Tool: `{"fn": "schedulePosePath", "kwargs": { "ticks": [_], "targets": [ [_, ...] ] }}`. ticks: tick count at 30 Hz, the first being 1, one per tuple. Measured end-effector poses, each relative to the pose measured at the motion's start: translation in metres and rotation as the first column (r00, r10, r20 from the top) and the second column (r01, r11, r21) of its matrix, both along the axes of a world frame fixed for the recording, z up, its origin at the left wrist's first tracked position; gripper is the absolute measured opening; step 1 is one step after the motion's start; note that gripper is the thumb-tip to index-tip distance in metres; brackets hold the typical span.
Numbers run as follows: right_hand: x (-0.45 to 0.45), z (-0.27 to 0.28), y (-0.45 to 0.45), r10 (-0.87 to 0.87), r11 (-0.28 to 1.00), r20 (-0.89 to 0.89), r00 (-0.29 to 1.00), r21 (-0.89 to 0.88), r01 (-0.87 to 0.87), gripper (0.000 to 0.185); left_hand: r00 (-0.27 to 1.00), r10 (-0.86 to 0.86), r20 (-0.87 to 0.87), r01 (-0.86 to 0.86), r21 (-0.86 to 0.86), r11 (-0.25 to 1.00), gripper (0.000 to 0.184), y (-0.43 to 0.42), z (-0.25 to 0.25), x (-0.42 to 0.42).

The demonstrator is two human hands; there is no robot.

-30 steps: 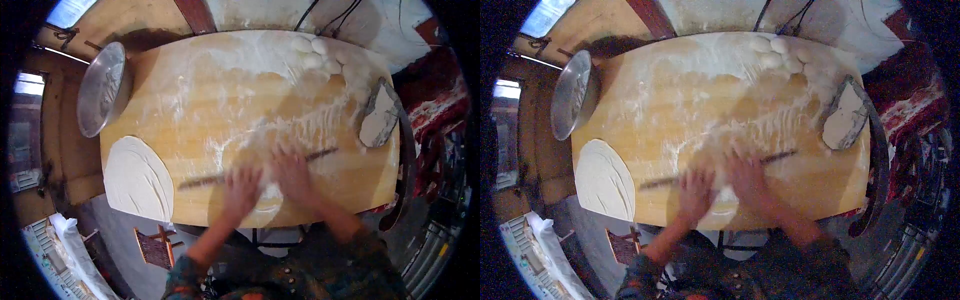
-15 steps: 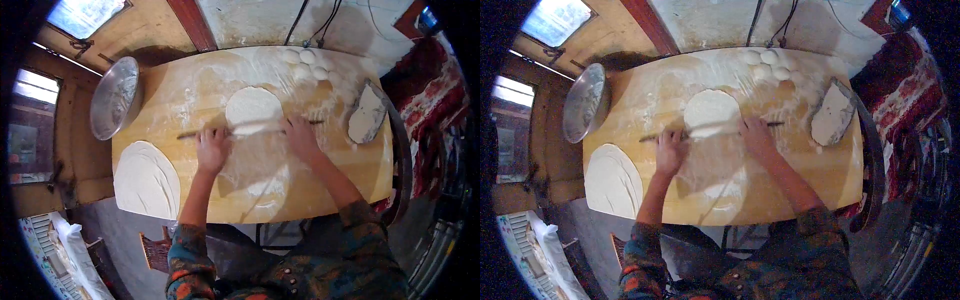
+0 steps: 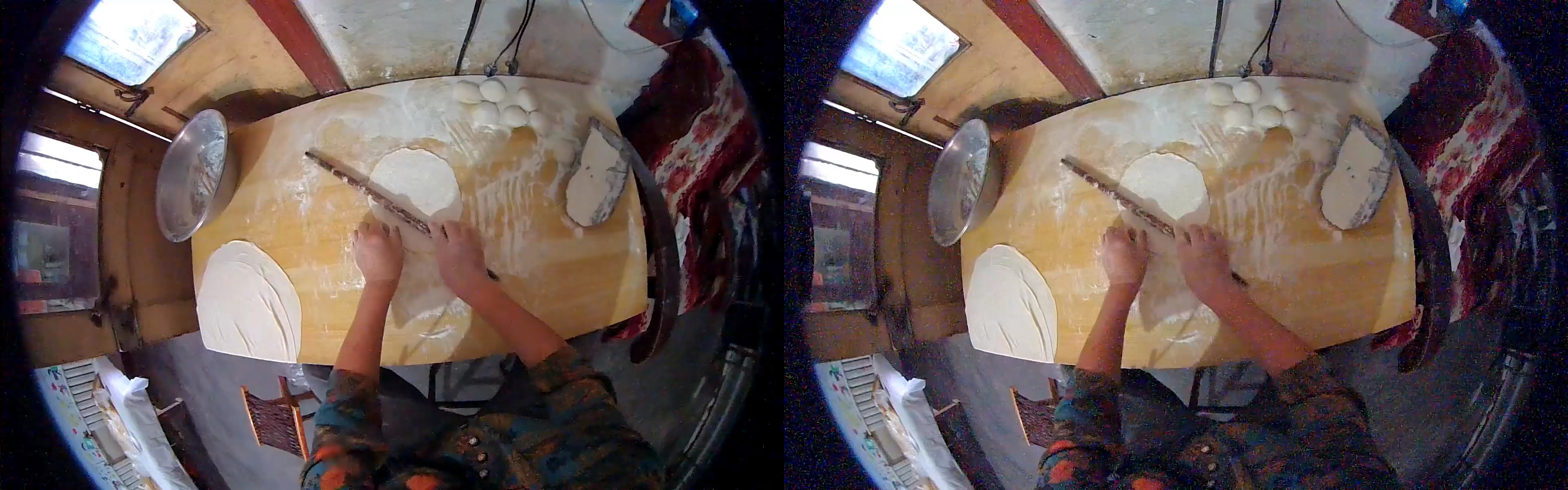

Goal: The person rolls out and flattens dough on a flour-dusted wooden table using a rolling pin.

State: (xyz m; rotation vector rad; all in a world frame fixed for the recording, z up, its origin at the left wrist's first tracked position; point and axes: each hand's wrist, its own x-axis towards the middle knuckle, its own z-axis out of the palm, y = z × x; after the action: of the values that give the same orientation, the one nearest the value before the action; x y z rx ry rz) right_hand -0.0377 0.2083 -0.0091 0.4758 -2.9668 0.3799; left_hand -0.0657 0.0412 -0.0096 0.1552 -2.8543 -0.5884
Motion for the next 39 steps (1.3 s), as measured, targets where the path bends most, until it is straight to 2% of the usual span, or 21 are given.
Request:
{"fn": "schedulePosePath", "kwargs": {
  "ticks": [1, 2, 3, 4, 5, 6, 7, 8, 10, 12, 15, 17, 19, 22, 25, 27, 31, 34, 37, 38, 39],
  "targets": [
    [-0.001, 0.002, 0.0, -0.007, 0.999, -0.063, 0.998, 0.037, 0.01, 0.053, 0.982, 0.026, 0.185, -0.085, 0.322, 0.943, 0.019, -0.003, 0.011, -0.006],
    [-0.004, 0.003, -0.002, -0.027, 0.999, -0.09, 0.996, -0.032, 0.024, 0.054, 0.933, -0.013, 0.359, -0.215, 0.587, 0.78, 0.018, -0.007, 0.022, -0.019],
    [-0.01, 0.018, -0.01, -0.051, 0.994, -0.117, 0.992, -0.1, 0.04, 0.056, 0.858, -0.108, 0.502, -0.375, 0.756, 0.537, 0.018, -0.007, 0.03, -0.032],
    [-0.016, 0.019, -0.014, -0.053, 0.99, -0.106, 0.993, -0.136, 0.039, 0.056, 0.89, -0.122, 0.44, -0.413, 0.89, 0.195, 0.015, 0.0, 0.027, -0.039],
    [-0.022, 0.02, -0.019, -0.055, 0.984, -0.096, 0.994, -0.172, 0.038, 0.056, 0.976, -0.118, 0.18, -0.1, 0.864, 0.493, 0.018, 0.004, 0.023, -0.044],
    [-0.036, 0.01, -0.021, -0.032, 0.984, -0.061, 0.998, -0.175, 0.021, 0.055, 0.976, -0.199, -0.087, 0.206, 0.661, 0.722, 0.022, 0.007, 0.016, -0.049],
    [-0.047, 0.008, -0.021, -0.008, 0.984, -0.029, 1.0, -0.18, 0.003, 0.054, 0.885, -0.349, -0.307, 0.441, 0.316, 0.84, 0.027, 0.011, 0.024, -0.052],
    [-0.053, 0.007, -0.018, 0.012, 0.994, -0.039, 0.999, -0.104, -0.016, 0.05, 0.885, -0.448, -0.127, 0.443, -0.066, 0.894, 0.04, 0.006, 0.034, -0.045],
    [-0.057, 0.008, -0.009, 0.059, 0.997, -0.054, 0.997, 0.048, -0.056, 0.044, 0.842, -0.539, -0.029, 0.524, -0.198, 0.828, 0.043, -0.01, 0.03, -0.041],
    [-0.055, 0.008, -0.001, 0.164, 0.987, 0.045, 0.985, -0.006, -0.164, 0.037, 0.796, -0.601, 0.063, 0.588, -0.315, 0.745, 0.046, -0.026, 0.028, -0.037],
    [-0.031, 0.01, 0.022, 0.318, 0.946, 0.079, 0.945, -0.089, -0.311, 0.038, 0.737, -0.673, 0.065, 0.675, -0.12, 0.728, 0.042, -0.032, 0.02, -0.001],
    [-0.003, 0.017, 0.037, 0.363, 0.929, 0.035, 0.931, -0.084, -0.36, 0.043, 0.774, -0.627, 0.092, 0.623, 0.071, 0.779, 0.04, -0.019, 0.026, 0.038],
    [0.039, 0.026, 0.048, 0.387, 0.922, -0.02, 0.922, -0.014, -0.388, 0.05, 0.754, -0.639, 0.152, 0.637, 0.072, 0.768, 0.044, -0.008, 0.035, 0.078],
    [0.093, 0.027, 0.044, 0.362, 0.913, 0.15, 0.92, 0.141, -0.382, 0.059, 0.742, -0.664, 0.087, 0.662, 0.057, 0.747, 0.047, 0.001, 0.024, 0.122],
    [0.13, 0.029, 0.037, 0.288, 0.937, 0.119, 0.95, 0.17, -0.305, 0.059, 0.713, -0.677, 0.18, 0.67, 0.109, 0.734, 0.05, 0.003, 0.026, 0.145],
    [0.14, 0.025, 0.028, 0.224, 0.966, 0.12, 0.967, 0.107, -0.237, 0.059, 0.724, -0.679, 0.124, 0.681, 0.027, 0.731, 0.048, 0.003, 0.026, 0.15],
    [0.089, 0.02, 0.005, 0.036, 0.999, 0.164, 0.986, 0.0, -0.037, 0.06, 0.88, -0.463, 0.112, 0.472, -0.09, 0.877, 0.049, 0.005, 0.044, 0.123],
    [0.08, 0.031, 0.008, 0.12, 0.988, 0.301, 0.946, 0.059, -0.144, 0.07, 0.853, -0.488, 0.182, 0.499, -0.017, 0.866, 0.056, 0.0, 0.057, 0.12],
    [0.078, 0.013, 0.016, 0.236, 0.959, 0.165, 0.958, 0.12, -0.257, 0.066, 0.859, -0.463, 0.22, 0.462, 0.061, 0.885, 0.064, 0.007, 0.028, 0.111],
    [0.066, -0.031, 0.012, 0.219, 0.961, -0.103, 0.97, 0.196, -0.196, 0.061, 0.891, -0.411, 0.192, 0.412, 0.036, 0.911, 0.067, 0.013, 0.025, 0.089],
    [0.035, -0.005, 0.006, 0.196, 0.953, 0.061, 0.979, 0.223, -0.205, 0.059, 0.914, -0.365, 0.179, 0.368, 0.021, 0.93, 0.07, 0.017, 0.021, 0.069]
  ]
}}
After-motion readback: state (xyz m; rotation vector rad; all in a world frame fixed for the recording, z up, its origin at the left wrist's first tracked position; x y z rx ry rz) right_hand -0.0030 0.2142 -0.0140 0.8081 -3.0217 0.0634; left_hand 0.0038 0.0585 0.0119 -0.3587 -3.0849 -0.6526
